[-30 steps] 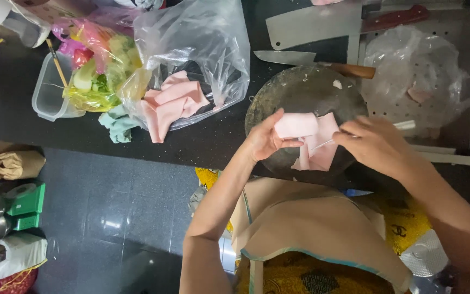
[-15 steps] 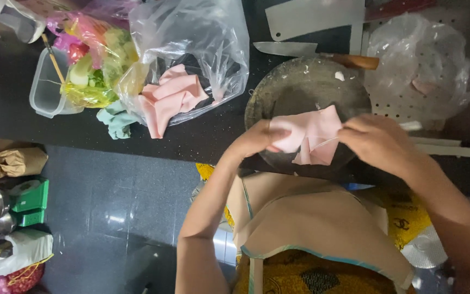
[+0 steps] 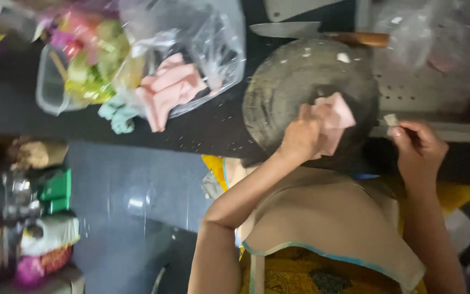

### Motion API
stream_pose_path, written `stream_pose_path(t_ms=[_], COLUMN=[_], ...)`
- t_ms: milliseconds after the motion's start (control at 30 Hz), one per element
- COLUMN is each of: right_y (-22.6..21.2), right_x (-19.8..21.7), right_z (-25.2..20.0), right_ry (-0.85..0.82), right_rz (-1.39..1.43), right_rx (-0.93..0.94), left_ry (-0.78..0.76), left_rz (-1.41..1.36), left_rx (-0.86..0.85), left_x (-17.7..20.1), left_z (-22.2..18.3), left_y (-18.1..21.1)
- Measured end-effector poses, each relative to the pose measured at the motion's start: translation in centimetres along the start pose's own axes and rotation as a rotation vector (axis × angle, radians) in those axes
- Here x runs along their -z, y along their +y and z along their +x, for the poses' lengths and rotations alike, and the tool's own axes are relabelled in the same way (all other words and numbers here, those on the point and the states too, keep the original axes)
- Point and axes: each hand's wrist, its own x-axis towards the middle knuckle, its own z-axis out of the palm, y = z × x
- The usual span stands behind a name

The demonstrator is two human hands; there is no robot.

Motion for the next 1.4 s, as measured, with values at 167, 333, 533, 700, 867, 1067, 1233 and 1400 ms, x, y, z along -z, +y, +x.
stream_pose_path(t_ms=[167, 333, 533, 700, 867, 1067, 1233, 1400], right_y=[0.4, 0.1, 2.0, 3.8, 4.7, 5.1, 4.0, 1.1], right_x=[-3.7, -5.9, -7.1, -6.9, -6.8, -6.7, -6.7, -7.0], right_z=[0.0, -0.9, -1.5, -1.5, -1.2, -0.8, -0.9, -0.5], right_ry=[-0.018, -0.096, -0.096, -0.085, -0.052, -0.067, -0.055, -0.092], right_rz=[0.091, 0.110, -0.041, -0.055, -0.079, -0.193, -0.208, -0.264], right_rx=[0.021, 0.024, 0.130, 0.123, 0.058, 0.181, 0.234, 0.069], left_ry=[-0.184, 0.094, 0.483, 0.798, 0.457, 0.171, 0.182, 0.649], left_rz=[-0.916, -1.297, -1.450, -1.466, -0.087, 0.332, 0.476, -0.190], left_rx=[0.014, 0.021, 0.707, 0.742, 0.742, 0.398, 0.342, -0.037], left_x=[5.7, 14.7, 17.5, 19.6, 15.9, 9.2, 12.7, 19.0], left_z=[-0.2, -4.0, -8.0, -5.0, 1.6, 9.6, 9.1, 4.0], left_y=[-4.7, -12.7, -22.3, -27.8, -34.6, -37.2, -35.9, -32.7])
